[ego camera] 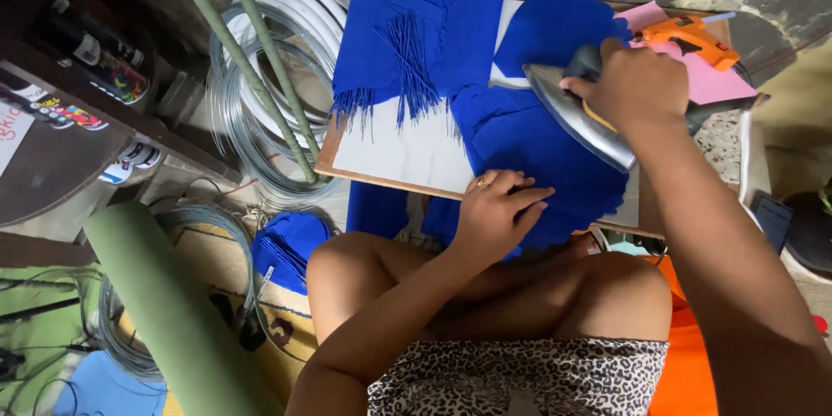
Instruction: A person is ironing small blue fabric cutouts on a flat board at a workshop.
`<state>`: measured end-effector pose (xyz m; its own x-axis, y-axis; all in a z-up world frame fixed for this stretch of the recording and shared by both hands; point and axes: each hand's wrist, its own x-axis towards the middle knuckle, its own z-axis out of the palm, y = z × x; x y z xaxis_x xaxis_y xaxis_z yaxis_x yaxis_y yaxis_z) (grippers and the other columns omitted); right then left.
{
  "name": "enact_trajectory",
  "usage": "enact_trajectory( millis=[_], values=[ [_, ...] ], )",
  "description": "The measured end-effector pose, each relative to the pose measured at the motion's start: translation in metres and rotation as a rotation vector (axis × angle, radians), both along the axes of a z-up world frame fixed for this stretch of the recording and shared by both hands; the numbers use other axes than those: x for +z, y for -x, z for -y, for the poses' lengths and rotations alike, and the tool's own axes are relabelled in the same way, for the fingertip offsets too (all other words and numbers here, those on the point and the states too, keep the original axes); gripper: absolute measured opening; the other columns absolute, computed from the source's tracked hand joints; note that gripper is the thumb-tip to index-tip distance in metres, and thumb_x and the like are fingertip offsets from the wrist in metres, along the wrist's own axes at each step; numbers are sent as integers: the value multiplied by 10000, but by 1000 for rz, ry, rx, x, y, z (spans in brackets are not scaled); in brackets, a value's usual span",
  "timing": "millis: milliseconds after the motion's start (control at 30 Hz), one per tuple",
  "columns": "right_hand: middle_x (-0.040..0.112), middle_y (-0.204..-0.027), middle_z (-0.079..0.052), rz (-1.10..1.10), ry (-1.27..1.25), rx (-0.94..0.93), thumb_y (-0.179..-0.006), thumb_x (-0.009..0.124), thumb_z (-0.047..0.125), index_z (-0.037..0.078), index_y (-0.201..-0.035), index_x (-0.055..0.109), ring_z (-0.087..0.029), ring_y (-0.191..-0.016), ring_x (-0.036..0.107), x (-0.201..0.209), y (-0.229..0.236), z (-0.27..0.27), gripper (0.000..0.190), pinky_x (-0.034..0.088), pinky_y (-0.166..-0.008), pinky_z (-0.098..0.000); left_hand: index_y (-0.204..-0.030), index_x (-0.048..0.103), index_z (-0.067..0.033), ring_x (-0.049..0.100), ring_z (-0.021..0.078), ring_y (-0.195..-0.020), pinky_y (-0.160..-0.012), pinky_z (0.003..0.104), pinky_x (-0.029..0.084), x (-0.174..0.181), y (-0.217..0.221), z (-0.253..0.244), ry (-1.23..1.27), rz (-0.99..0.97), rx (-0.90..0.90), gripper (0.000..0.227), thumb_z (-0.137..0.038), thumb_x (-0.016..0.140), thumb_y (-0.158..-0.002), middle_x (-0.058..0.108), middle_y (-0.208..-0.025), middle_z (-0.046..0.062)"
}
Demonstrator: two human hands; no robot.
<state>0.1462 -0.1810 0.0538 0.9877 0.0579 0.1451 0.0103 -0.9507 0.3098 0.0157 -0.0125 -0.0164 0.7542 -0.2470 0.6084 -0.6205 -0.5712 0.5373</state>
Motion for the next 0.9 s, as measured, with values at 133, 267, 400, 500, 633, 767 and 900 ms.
enact_trajectory(
  millis=[133,267,400,500,633,767,900],
  values=[
    [650,-656,-86,111,-77,-26,-853,540,727,164,-1016,633,-239,-517,650,15,0,30,593,515,-441,-345,-914,677,-158,544,162,-836,-755,305,420,4,-3,-5,92,-55,-54,167,-114,645,-756,577,-938,4],
    [601,-602,7,399,-87,119,-917,709,690,131,-923,654,-163,-430,592,19,1,64,561,496,-457,-282,-901,665,-123,581,187,-875,-777,311,447,9,-4,-15,181,-92,-197,158,-69,614,-762,609,-945,25],
    [603,-623,0,386,-63,226,-889,695,730,138,-967,676,-150,-461,585,27,11,66,598,473,-463,-257,-888,644,-92,592,205,-909,-801,325,458,7,-4,-23,156,-145,-234,160,-28,578,-757,637,-995,43],
    [617,-630,28,279,-18,273,-832,618,756,185,-973,679,-121,-466,594,29,18,53,592,468,-479,-233,-839,628,-67,613,207,-972,-908,374,444,5,-3,-25,146,-129,-264,144,-2,593,-715,655,-938,35],
    [684,-740,-41,20,33,275,-667,465,825,174,-1088,645,-182,-617,670,26,26,29,796,541,-574,-285,-838,611,-58,617,205,-959,-901,364,450,3,-4,-26,132,-92,-294,166,17,590,-692,657,-933,42],
    [667,-679,-59,-137,25,291,-626,520,745,233,-969,627,-233,-630,655,26,39,11,626,501,-612,-323,-846,593,-58,615,209,-957,-870,347,453,1,-5,-28,142,-74,-323,174,22,584,-692,653,-940,40],
    [654,-658,-47,-132,42,318,-634,510,743,217,-925,621,-228,-623,647,16,37,9,612,496,-607,-312,-818,603,-52,624,208,-920,-807,331,477,7,-3,-30,163,-71,-329,161,23,584,-676,656,-925,54]
  ],
)
